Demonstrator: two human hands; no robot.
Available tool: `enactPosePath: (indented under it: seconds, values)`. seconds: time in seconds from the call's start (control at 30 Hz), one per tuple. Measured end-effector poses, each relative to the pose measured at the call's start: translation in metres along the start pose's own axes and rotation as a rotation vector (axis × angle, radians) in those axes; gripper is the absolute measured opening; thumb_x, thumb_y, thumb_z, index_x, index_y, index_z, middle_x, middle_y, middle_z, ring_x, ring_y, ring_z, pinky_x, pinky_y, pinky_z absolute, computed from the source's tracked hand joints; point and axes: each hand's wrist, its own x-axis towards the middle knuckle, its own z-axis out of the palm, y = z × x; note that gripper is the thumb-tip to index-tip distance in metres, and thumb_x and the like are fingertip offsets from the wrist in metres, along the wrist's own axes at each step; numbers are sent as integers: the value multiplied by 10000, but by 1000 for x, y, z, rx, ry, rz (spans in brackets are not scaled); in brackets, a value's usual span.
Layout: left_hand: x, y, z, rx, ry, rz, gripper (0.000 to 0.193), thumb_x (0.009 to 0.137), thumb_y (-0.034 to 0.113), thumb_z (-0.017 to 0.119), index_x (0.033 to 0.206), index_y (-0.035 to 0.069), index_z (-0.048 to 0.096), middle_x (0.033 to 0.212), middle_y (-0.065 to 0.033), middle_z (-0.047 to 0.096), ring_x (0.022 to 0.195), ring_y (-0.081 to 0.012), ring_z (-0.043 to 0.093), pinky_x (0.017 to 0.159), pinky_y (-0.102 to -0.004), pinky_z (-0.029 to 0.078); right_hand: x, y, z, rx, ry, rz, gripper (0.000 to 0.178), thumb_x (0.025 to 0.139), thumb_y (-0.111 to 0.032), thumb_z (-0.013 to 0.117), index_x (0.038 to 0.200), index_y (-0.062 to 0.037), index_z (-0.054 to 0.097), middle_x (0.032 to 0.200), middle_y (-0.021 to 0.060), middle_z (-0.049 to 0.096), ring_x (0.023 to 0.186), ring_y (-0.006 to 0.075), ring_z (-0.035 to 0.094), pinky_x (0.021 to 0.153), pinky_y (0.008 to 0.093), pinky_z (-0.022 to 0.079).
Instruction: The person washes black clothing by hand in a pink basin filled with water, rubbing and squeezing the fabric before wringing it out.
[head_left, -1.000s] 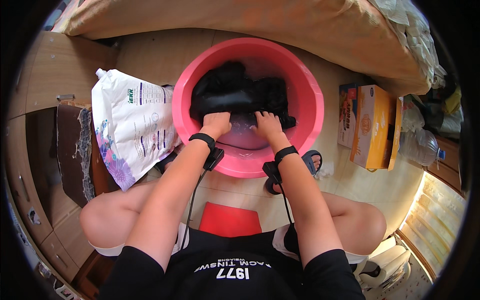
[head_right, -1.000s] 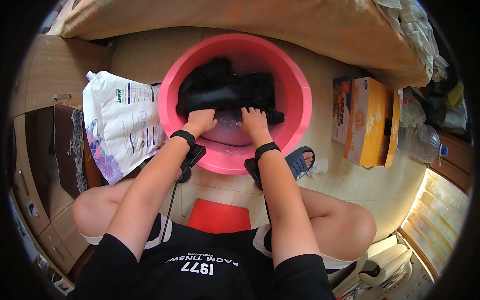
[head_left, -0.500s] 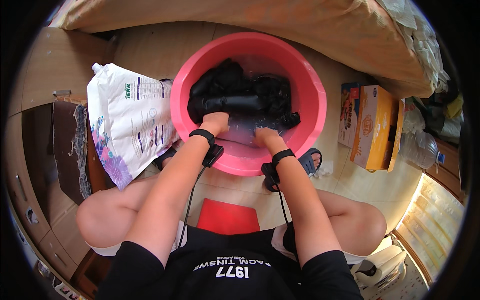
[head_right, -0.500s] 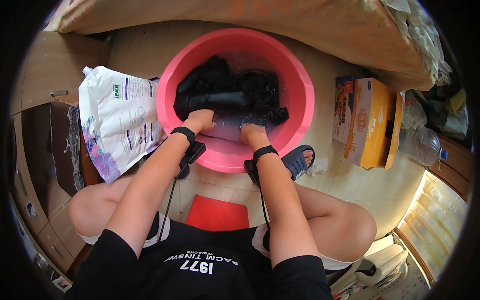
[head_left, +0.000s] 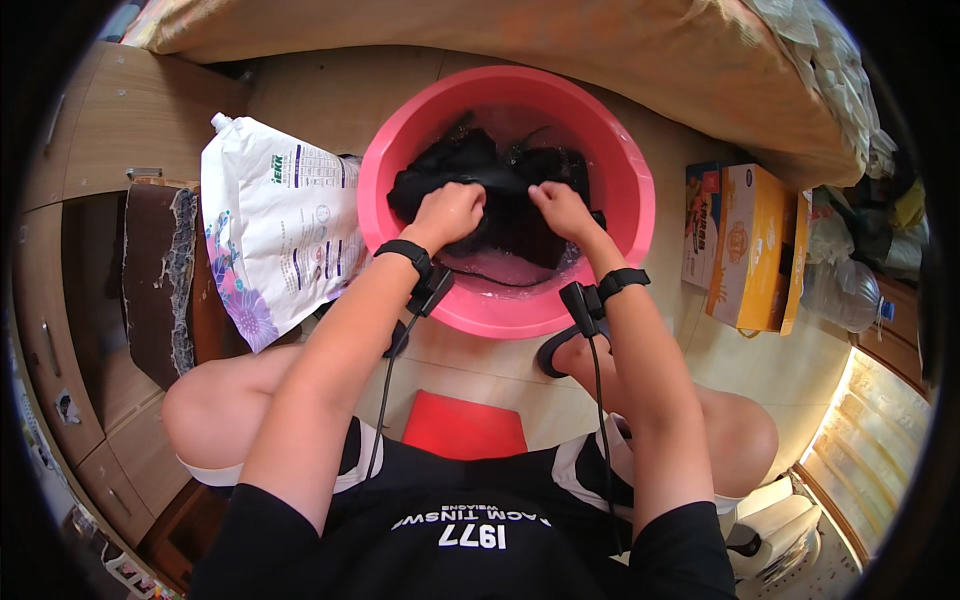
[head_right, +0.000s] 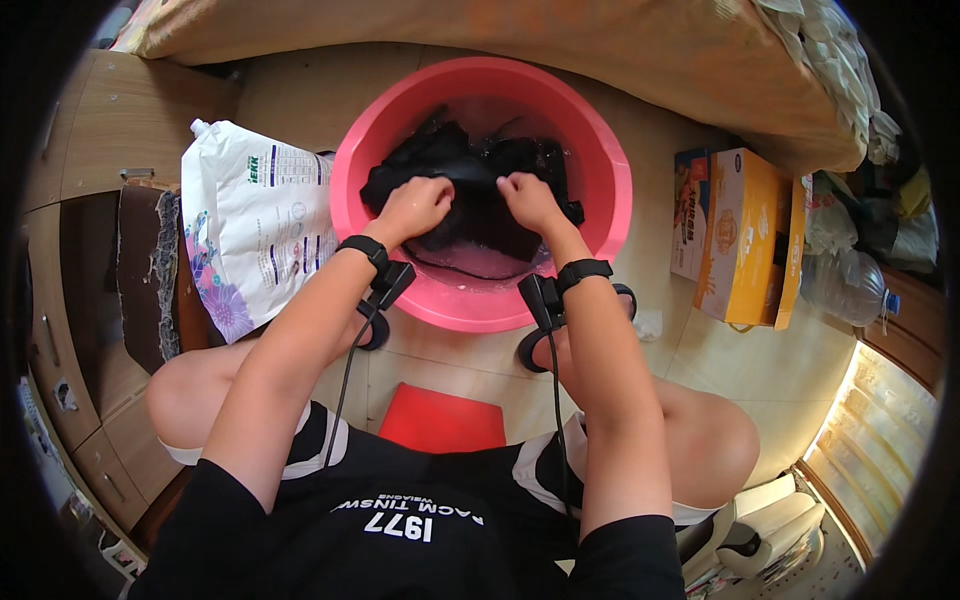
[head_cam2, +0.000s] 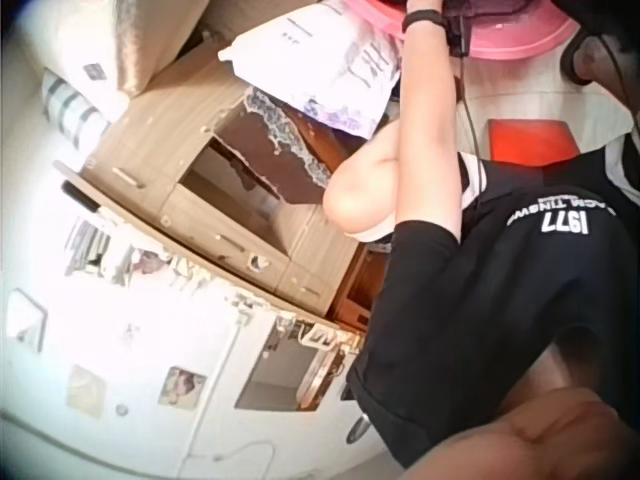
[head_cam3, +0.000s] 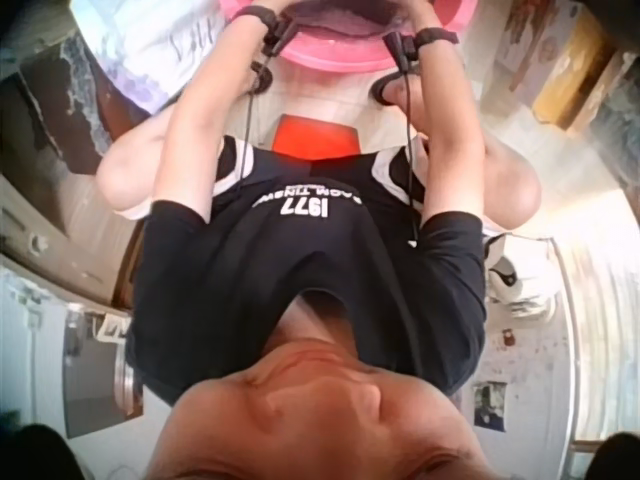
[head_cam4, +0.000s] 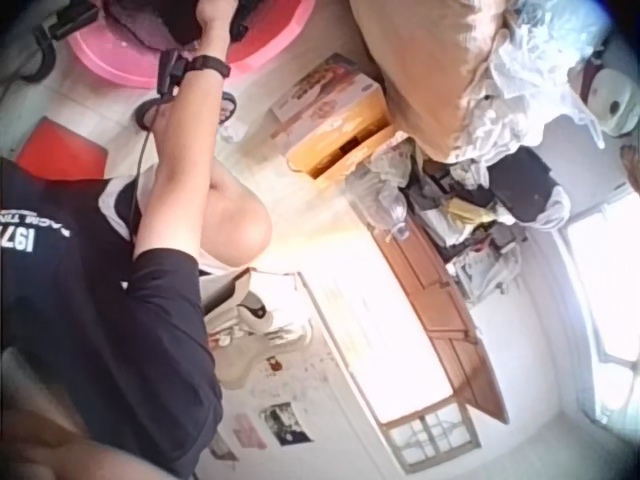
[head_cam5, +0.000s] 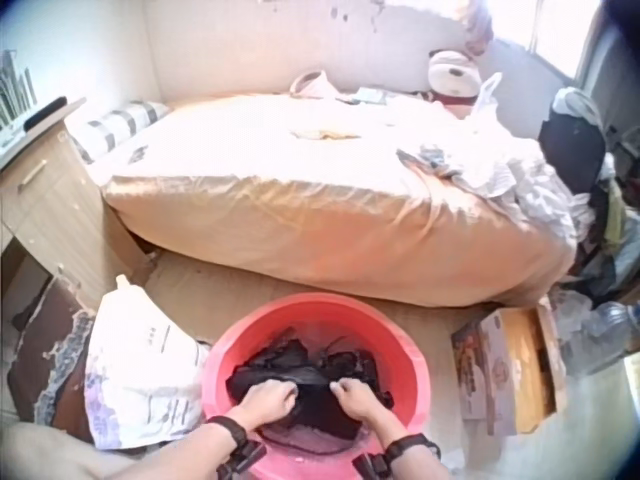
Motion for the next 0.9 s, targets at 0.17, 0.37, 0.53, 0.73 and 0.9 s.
enactPosePath:
  seconds: [0.17, 0.37, 0.53, 0.73, 0.9]
  values:
    - [0, 8, -16, 158, 385, 188, 292, 846, 181, 693, 1133, 134, 664, 1201, -139, 638, 1133, -348, 599, 938, -478, 487, 7, 18, 5, 45, 352, -224, 271, 998, -294, 591, 1192, -109, 633, 1175, 237, 663, 1079, 460, 618, 915, 478, 505]
    - [-10, -2, -8, 417, 216, 26, 1089, 661, 515, 872, 1590, 373, 323, 1668, -170, 212, 1514, -459, 183, 1154, -693, 206, -26, -23, 23, -528, -96, 58, 1023, 779, -554, 796, 1606, -450, 203, 1714, 138, 43, 1555, 445, 93, 1130, 787, 178]
    - [-10, -5, 11, 408, -83, -182, 1244, 605, 567, 901, 1622, 409, 202, 1702, -166, 105, 1541, -487, 86, 1150, -743, 171, -22, -15, 39, -610, -227, 134, 1142, 727, -527, 847, 1611, -479, 125, 1717, 146, -15, 1555, 459, 75, 1109, 802, 208]
    - [-1, -9, 30, 354, -228, -272, 1374, 536, 575, 934, 1634, 404, 126, 1714, -161, 19, 1540, -512, 25, 1121, -790, 200, -12, 0, 53, -670, -289, 173, 1107, 765, -473, 835, 1614, -458, 125, 1711, 167, 22, 1538, 476, 144, 1118, 778, 242]
    - [7, -2, 35, 358, -308, -309, 1388, 542, 589, 930, 1636, 402, 97, 1714, -157, 9, 1541, -510, 9, 1123, -793, 195, -7, 5, 52, -648, -341, 213, 1017, 810, -430, 798, 1614, -443, 176, 1714, 156, 62, 1539, 455, 181, 1149, 725, 262]
